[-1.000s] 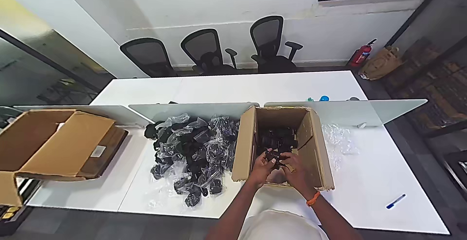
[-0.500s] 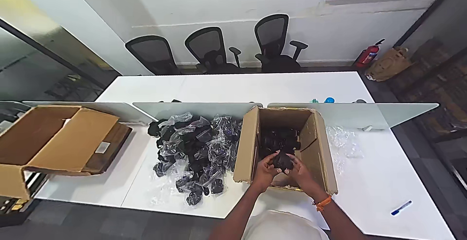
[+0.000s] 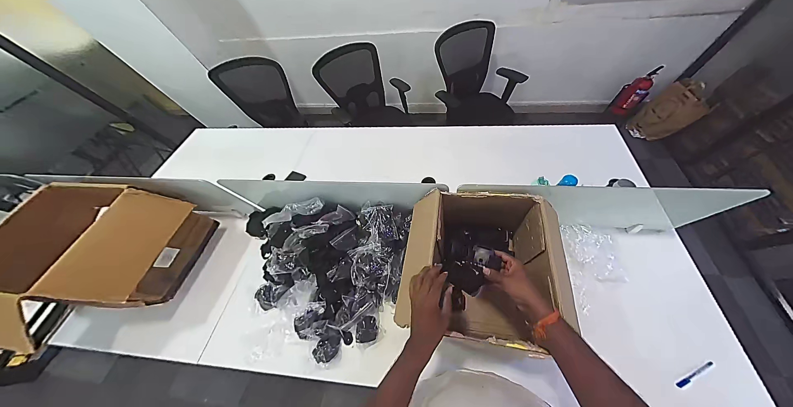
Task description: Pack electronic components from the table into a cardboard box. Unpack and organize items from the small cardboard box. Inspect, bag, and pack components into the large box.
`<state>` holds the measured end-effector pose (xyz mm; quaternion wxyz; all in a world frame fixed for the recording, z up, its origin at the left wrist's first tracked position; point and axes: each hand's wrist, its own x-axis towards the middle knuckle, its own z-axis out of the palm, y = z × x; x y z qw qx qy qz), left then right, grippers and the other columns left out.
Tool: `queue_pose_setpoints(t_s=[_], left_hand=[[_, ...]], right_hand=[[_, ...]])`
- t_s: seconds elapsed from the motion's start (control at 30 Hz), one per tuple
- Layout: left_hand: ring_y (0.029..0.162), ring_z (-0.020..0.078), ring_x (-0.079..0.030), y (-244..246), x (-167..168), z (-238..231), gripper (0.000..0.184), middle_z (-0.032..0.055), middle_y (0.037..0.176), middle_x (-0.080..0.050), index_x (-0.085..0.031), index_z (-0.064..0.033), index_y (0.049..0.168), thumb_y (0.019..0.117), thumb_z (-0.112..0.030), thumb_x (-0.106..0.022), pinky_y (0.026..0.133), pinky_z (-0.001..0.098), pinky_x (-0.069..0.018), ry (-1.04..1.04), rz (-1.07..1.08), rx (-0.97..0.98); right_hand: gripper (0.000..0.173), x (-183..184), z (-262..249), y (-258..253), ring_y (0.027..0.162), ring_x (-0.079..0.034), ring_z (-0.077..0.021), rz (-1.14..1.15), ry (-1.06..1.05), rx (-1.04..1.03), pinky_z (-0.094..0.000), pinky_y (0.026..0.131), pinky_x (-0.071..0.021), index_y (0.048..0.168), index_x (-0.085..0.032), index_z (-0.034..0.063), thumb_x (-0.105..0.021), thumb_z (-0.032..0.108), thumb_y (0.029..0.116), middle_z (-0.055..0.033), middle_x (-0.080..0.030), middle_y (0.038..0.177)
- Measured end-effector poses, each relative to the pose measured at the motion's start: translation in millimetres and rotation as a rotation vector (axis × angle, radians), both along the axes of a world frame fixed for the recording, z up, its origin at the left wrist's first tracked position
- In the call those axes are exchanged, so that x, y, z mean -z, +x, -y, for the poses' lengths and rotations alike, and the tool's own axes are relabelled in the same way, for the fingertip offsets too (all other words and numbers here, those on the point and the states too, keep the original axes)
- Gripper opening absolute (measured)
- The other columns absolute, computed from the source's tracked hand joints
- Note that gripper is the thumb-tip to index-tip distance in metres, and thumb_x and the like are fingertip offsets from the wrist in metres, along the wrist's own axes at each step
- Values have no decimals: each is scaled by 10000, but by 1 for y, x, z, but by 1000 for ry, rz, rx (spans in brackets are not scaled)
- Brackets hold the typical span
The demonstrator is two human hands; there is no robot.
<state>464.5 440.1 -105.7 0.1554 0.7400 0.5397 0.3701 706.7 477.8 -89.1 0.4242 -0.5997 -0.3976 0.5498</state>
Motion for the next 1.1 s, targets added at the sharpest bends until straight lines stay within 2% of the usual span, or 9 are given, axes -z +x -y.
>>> queue_pose_setpoints(t_s=[0.07, 0.17, 0.3, 0.47, 0.53, 0.7, 0.83, 0.9, 1.1], left_hand=[[1427, 400, -448, -6, 3, -5, 388, 114, 1484, -568, -695, -128, 1316, 963, -252, -590, 1148, 679, -315, -63, -66, -72], [1456, 413, -399, -5, 7, -8, 447, 130, 1545, -500, -645, -127, 1380, 973, -267, -524, 1142, 659, -323, -193, -86, -106], [1473, 389, -379, -1, 7, -11, 459, 136, 1579, -451, -618, -112, 1403, 976, -252, -523, 1157, 628, -330, -285, -85, -83], [1482, 376, -369, -4, 9, -11, 446, 128, 1586, -441, -631, -136, 1388, 973, -220, -492, 1162, 624, -333, -338, -5, -78], [1485, 364, -369, -3, 8, -11, 437, 144, 1588, -431, -638, -139, 1382, 978, -217, -492, 1177, 607, -335, -355, 22, -69], [1474, 354, -391, -2, 9, -10, 410, 164, 1579, -432, -664, -122, 1337, 969, -219, -511, 1177, 579, -361, -371, 45, -66], [1478, 335, -390, -1, 14, -10, 396, 159, 1583, -428, -663, -131, 1339, 983, -206, -508, 1184, 551, -367, -329, 46, -65], [1473, 334, -398, -2, 14, -10, 402, 156, 1577, -437, -662, -129, 1340, 970, -163, -507, 1179, 554, -372, -316, 42, -69], [1456, 357, -416, -2, 7, -11, 568, 148, 1568, -452, -587, -161, 1441, 887, -36, -550, 1149, 601, -383, -303, 5, -99]], right_hand=[[579, 17, -41, 2, 1013, -714, -243, 102, -46, -35, -403, 873, -628, 1375, -561, -27, -804, 98, 865, -194, -670, 1213], [443, 54, -99, -5, 884, -717, -234, 238, -100, -55, -398, 813, -626, 1228, -638, -32, -811, 180, 879, -190, -687, 1091], [419, 108, -150, -14, 918, -669, -278, 394, -199, -146, -467, 848, -563, 1166, -670, -19, -828, 212, 853, -196, -680, 1053], [580, 152, -177, -28, 1069, -682, -304, 145, -300, 4, -429, 877, -612, 1409, -508, -39, -770, 131, 920, -254, -603, 1295], [598, 166, -185, -32, 1084, -688, -310, 76, -332, 79, -420, 867, -626, 1437, -457, -45, -745, 115, 937, -265, -573, 1349], [516, 176, -189, -36, 919, -736, -273, 204, -369, 25, -391, 793, -641, 1407, -459, -76, -685, 74, 967, -268, -603, 1279], [456, 171, -184, -43, 1102, -671, -346, 592, -251, -26, -501, 970, -553, 1317, -580, -65, -705, 127, 923, -252, -649, 1239], [531, 166, -180, -46, 1231, -598, -397, 706, -200, -17, -527, 1069, -480, 1349, -555, -79, -721, 189, 921, -281, -607, 1308], [697, 122, -175, -31, 1285, -560, -407, 801, -162, -53, -542, 1070, -477, 1446, -463, -53, -743, 247, 882, -294, -523, 1410]])
